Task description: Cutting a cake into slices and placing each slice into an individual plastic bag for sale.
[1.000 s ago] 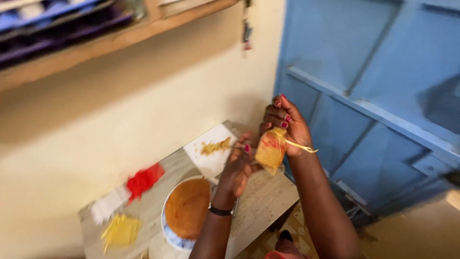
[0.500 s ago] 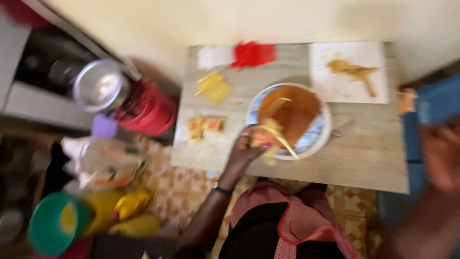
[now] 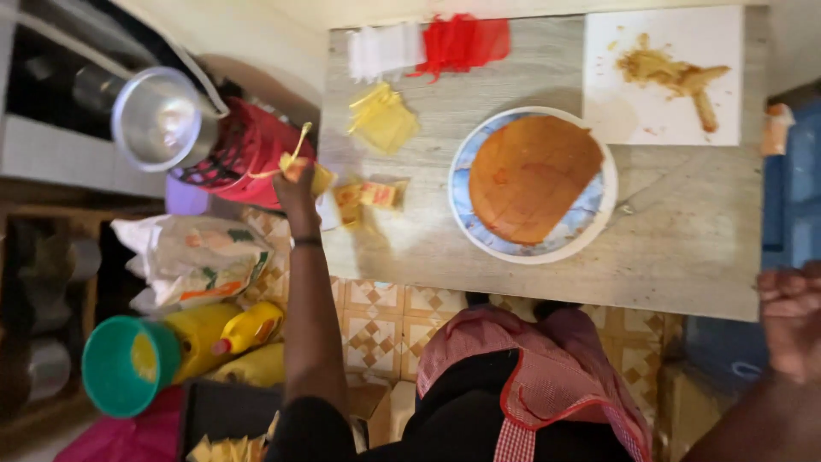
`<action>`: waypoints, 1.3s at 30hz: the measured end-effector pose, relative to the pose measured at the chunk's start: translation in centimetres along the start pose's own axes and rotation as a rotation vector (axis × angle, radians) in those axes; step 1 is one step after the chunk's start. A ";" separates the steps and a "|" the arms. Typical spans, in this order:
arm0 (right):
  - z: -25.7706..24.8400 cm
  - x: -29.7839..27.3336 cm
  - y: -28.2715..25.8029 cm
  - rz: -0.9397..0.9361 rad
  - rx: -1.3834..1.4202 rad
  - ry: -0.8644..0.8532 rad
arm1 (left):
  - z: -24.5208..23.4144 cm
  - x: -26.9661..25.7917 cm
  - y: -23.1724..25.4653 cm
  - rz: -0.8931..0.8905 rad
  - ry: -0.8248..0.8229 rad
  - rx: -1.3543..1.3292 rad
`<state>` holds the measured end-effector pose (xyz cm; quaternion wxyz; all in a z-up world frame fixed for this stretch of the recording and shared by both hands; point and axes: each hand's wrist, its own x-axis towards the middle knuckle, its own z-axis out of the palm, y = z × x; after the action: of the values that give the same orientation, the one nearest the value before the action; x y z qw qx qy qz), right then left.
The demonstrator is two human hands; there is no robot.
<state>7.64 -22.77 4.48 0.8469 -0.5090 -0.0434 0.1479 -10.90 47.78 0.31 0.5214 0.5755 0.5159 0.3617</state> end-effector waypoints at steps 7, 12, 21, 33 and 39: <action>8.3 -2.7 -6.1 0.000 0.086 0.223 | 4.5 8.6 -8.9 0.278 -0.246 1.084; 7.0 -2.1 -4.1 0.054 -0.084 0.412 | 4.1 7.1 -8.6 0.974 -0.177 1.589; 15.8 6.8 6.1 0.296 -1.407 -0.083 | 8.4 -15.1 6.2 0.898 -0.147 0.625; 13.9 5.5 10.0 0.425 -1.669 0.039 | 11.2 -31.3 2.5 -0.527 -0.481 -0.515; 15.7 -0.6 7.0 -0.050 -0.751 0.160 | 11.0 -30.0 3.6 -0.468 -0.647 -0.452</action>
<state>2.13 -6.61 5.92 0.6055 -0.7925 -0.0407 0.0607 -5.79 16.40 5.37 0.8358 0.3987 0.3509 0.1393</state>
